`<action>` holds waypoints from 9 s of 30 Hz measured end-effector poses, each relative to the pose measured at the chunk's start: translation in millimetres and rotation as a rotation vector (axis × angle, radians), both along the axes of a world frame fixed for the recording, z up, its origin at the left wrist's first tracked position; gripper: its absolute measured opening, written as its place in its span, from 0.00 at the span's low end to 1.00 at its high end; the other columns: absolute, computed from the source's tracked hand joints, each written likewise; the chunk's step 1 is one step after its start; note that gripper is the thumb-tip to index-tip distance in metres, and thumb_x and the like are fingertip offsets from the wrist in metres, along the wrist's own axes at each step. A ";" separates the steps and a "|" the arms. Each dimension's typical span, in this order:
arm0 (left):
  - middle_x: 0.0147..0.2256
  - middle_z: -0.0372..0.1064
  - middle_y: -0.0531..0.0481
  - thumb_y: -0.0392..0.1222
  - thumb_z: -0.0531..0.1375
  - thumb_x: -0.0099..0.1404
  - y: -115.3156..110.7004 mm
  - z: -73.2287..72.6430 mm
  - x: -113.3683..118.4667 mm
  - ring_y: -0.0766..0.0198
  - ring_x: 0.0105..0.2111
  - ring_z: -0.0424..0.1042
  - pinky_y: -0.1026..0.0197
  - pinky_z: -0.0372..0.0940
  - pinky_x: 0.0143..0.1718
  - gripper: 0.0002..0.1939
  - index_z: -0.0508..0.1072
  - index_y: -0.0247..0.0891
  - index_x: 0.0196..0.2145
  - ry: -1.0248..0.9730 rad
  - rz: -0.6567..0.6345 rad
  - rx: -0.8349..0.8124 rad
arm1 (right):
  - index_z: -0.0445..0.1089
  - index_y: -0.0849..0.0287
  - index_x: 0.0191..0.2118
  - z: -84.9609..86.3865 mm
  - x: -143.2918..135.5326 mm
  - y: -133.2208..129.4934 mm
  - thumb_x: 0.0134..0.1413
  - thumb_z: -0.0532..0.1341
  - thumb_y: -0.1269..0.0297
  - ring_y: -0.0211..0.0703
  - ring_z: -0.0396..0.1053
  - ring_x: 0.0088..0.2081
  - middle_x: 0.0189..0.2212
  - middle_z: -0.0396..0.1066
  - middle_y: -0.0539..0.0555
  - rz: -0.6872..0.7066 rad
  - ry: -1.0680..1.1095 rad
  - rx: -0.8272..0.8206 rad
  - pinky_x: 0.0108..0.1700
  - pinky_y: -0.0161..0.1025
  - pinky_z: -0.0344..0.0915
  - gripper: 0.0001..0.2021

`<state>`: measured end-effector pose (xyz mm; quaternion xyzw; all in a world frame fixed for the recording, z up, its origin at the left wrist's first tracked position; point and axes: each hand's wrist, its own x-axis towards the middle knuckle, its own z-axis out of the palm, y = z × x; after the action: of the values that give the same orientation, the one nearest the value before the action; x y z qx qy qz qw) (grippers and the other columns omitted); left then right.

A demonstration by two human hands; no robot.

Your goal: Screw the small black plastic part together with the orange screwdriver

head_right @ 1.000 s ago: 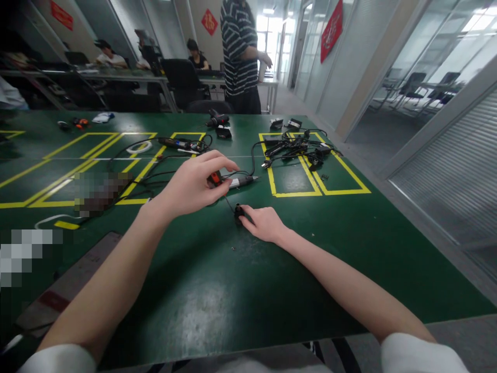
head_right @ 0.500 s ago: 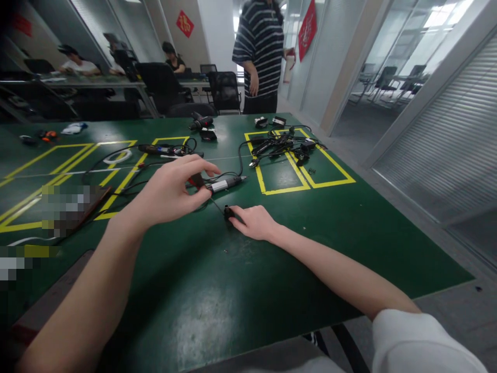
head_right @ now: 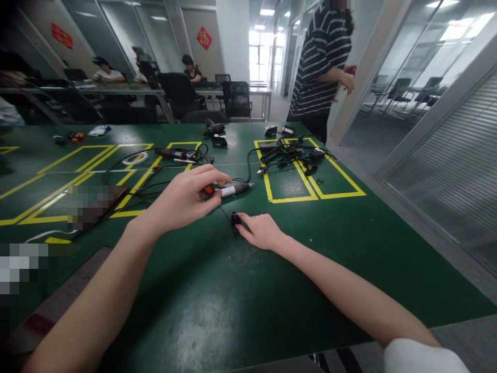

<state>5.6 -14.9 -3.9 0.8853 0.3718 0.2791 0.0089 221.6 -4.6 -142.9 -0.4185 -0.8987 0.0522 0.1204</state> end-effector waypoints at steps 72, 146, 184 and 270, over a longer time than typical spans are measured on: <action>0.47 0.69 0.46 0.32 0.55 0.65 1.5 -5.1 11.1 0.63 0.37 0.72 0.62 0.65 0.35 0.21 0.71 0.41 0.55 0.025 0.007 0.059 | 0.66 0.62 0.61 -0.7 0.1 1.0 0.73 0.53 0.58 0.49 0.80 0.36 0.37 0.82 0.58 0.007 0.010 -0.016 0.35 0.37 0.60 0.19; 0.48 0.67 0.46 0.34 0.57 0.65 0.6 -5.2 10.7 0.64 0.36 0.71 0.63 0.66 0.36 0.30 0.63 0.42 0.65 0.032 -0.004 0.057 | 0.67 0.61 0.60 0.7 -0.6 -0.5 0.73 0.52 0.58 0.48 0.80 0.35 0.35 0.82 0.56 0.002 0.003 -0.013 0.34 0.38 0.58 0.18; 0.50 0.66 0.46 0.33 0.58 0.63 -0.1 -4.8 8.2 0.64 0.37 0.71 0.62 0.66 0.37 0.33 0.62 0.45 0.65 0.045 0.004 0.040 | 0.67 0.61 0.60 0.8 -0.5 0.1 0.73 0.53 0.58 0.49 0.80 0.36 0.36 0.82 0.57 0.003 0.013 -0.017 0.34 0.37 0.60 0.18; 0.52 0.68 0.46 0.38 0.57 0.68 -4.4 -1.3 10.4 0.67 0.33 0.72 0.64 0.65 0.33 0.28 0.62 0.45 0.65 0.071 0.029 0.078 | 0.66 0.60 0.60 0.5 -0.8 0.4 0.73 0.51 0.58 0.50 0.80 0.38 0.41 0.82 0.59 0.001 0.001 -0.027 0.36 0.39 0.61 0.18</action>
<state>16.0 -19.3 -5.2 0.8888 0.3735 0.2619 -0.0430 220.8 -4.2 -142.4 -0.4198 -0.8980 0.0647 0.1151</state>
